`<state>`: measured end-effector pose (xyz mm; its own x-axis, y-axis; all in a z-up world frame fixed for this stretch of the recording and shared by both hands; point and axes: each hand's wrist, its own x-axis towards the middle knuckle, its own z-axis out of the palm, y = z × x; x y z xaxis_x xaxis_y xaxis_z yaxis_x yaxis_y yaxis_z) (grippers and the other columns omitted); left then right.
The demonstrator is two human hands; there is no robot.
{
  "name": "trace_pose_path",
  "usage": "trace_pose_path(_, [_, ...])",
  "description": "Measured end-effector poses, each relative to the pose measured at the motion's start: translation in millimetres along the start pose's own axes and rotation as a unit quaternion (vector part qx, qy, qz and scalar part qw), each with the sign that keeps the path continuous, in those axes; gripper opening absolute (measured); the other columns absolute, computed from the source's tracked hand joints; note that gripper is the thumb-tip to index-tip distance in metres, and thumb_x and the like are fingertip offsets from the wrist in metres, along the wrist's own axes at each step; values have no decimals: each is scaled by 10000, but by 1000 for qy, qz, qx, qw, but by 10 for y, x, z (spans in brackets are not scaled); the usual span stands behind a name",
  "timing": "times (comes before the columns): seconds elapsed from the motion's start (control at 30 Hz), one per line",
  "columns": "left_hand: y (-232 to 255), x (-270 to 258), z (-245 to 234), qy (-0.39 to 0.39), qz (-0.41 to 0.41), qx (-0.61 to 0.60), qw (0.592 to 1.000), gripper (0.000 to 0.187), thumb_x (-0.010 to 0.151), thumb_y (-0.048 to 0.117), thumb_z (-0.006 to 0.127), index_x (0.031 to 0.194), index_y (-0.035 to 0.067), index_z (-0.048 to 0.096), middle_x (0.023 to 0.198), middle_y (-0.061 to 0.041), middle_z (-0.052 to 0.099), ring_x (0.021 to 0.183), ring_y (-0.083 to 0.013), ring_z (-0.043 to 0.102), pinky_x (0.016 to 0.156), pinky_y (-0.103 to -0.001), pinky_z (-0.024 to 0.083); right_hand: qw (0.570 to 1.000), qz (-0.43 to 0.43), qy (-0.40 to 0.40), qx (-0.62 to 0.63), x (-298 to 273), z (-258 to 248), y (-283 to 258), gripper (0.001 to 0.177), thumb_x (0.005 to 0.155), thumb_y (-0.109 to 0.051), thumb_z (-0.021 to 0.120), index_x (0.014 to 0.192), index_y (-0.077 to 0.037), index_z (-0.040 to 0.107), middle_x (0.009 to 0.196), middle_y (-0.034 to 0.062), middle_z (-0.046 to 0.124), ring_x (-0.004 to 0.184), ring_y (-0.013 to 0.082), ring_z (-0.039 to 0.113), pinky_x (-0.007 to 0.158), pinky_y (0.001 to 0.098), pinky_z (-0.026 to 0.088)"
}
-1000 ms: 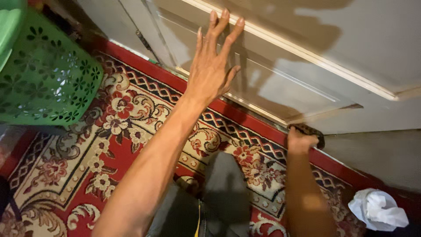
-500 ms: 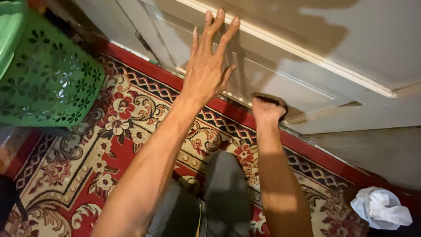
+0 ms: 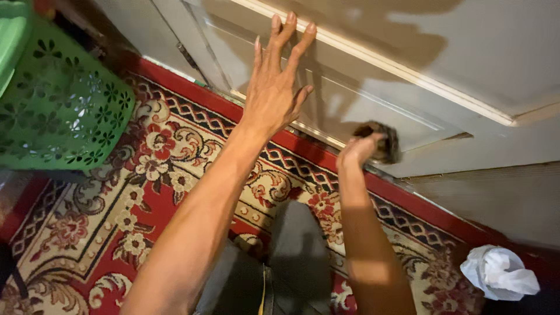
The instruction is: The person wipes the panels and handles of a door with a cloth after spraying a liquid on it.
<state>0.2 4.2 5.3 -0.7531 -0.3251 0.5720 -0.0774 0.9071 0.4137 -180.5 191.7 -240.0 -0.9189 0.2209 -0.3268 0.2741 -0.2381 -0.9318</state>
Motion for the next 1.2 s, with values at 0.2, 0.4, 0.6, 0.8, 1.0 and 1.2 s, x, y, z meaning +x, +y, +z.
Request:
trace_pose_path(0.2, [16,31,-56,-6,-1,5,1000,1087,836,198,904,1659,259,197,1719,-104,154,1609,-365,104,1295,-643,179,893,203,-170,363,194,-258,-263,575,1035,-419,357,1459,-44,456,1454,157,531,1367,299,489,1181,503,357])
trace_pose_path(0.4, [12,9,-9,-1,8,-4,1000,1086,854,178,893,1673,236,183,1733,-113,136,1620,-379,98,1307,-645,186,937,-38,-167,305,-125,-223,-1051,541,1081,-464,430,1423,-53,516,1417,65,566,1311,212,528,1185,378,368])
trace_pose_path(0.6, [34,19,-2,-1,1,2,1000,1076,869,178,891,1677,233,182,1741,-114,132,1629,-385,95,1316,-644,186,939,-9,-43,342,26,-102,-818,611,1013,-523,444,1433,-81,494,1360,102,561,1259,239,533,1161,418,383])
trace_pose_path(0.8, [-10,7,40,11,3,-5,1000,1093,858,171,901,1676,253,181,1739,-112,139,1634,-367,90,1336,-640,184,915,66,-51,396,495,-298,-139,532,1014,-498,428,1335,-101,577,1371,118,598,1315,295,515,1221,557,388])
trace_pose_path(1.0, [6,7,41,12,0,-6,1000,1108,843,176,911,1674,251,183,1736,-121,140,1634,-370,84,1337,-641,183,870,204,-114,435,338,-347,-100,646,967,-494,312,1462,-153,550,1527,133,534,1419,365,488,1222,613,334])
trace_pose_path(1.2, [-4,4,27,8,-2,-4,1000,1112,838,157,906,1677,245,182,1739,-116,145,1639,-375,86,1340,-638,183,834,296,-142,444,-148,-35,-177,796,989,-579,191,1562,-57,377,1641,205,361,1529,378,310,1233,624,196])
